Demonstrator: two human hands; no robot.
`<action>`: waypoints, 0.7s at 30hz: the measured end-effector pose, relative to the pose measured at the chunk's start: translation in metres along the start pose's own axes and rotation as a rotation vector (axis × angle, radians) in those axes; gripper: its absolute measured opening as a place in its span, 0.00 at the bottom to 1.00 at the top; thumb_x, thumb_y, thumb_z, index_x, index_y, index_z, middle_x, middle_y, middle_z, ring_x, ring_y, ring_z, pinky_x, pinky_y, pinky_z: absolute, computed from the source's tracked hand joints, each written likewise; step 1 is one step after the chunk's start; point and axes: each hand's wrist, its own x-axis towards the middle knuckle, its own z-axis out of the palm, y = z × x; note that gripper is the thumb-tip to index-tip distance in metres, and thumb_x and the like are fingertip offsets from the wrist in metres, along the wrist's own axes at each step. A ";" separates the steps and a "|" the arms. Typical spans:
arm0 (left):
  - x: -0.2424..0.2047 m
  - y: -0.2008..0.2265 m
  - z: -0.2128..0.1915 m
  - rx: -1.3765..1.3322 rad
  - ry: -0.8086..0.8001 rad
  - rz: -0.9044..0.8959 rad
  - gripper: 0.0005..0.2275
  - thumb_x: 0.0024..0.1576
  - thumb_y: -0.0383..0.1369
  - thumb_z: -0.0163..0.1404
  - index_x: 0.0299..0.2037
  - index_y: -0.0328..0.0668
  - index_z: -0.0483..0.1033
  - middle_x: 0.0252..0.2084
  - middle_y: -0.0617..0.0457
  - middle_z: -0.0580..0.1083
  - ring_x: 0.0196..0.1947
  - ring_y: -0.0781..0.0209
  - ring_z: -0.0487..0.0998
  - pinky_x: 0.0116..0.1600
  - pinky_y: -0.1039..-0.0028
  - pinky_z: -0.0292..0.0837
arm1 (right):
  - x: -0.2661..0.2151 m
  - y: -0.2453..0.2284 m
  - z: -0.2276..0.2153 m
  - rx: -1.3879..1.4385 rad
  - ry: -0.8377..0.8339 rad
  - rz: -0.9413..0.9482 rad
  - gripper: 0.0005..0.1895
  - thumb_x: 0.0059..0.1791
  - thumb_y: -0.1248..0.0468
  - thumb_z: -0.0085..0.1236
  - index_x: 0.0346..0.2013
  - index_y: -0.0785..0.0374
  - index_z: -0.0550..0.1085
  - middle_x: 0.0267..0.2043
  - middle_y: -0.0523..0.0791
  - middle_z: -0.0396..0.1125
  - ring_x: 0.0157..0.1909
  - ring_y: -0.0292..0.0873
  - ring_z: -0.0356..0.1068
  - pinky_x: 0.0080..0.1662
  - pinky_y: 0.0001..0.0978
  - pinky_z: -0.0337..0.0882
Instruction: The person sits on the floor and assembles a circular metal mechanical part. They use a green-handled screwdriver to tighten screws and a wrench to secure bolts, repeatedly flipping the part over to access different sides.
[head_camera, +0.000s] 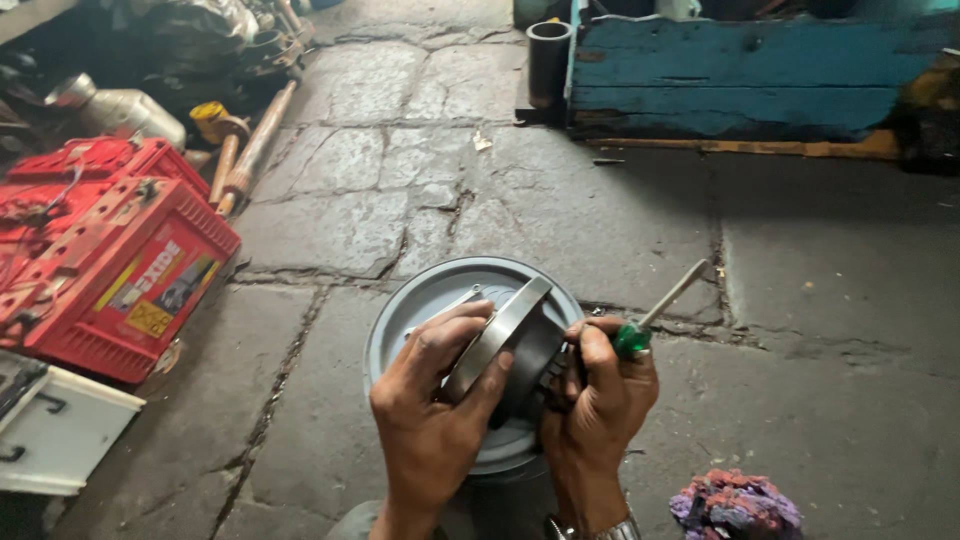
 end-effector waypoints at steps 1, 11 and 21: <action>0.001 0.000 -0.001 -0.045 -0.006 -0.042 0.15 0.51 0.21 0.62 0.48 0.34 0.76 0.53 0.44 0.80 0.53 0.58 0.83 0.54 0.71 0.82 | 0.000 -0.001 0.004 -0.010 -0.001 0.003 0.01 0.52 0.72 0.53 0.36 0.68 0.73 0.29 0.43 0.68 0.20 0.29 0.57 0.23 0.20 0.55; 0.030 -0.054 0.009 -0.797 0.166 -0.490 0.09 0.53 0.16 0.59 0.42 0.29 0.75 0.47 0.41 0.78 0.44 0.58 0.80 0.53 0.71 0.77 | 0.034 -0.023 0.057 -0.473 -0.152 -0.030 0.01 0.49 0.72 0.56 0.35 0.64 0.73 0.28 0.41 0.71 0.20 0.29 0.64 0.23 0.21 0.64; 0.012 -0.056 0.004 -0.812 -0.021 -0.428 0.23 0.56 0.24 0.61 0.57 0.34 0.61 0.52 0.45 0.73 0.52 0.61 0.76 0.61 0.71 0.75 | 0.046 -0.012 0.052 -0.290 -0.281 0.030 0.03 0.51 0.74 0.55 0.36 0.65 0.72 0.30 0.44 0.70 0.21 0.29 0.62 0.23 0.19 0.62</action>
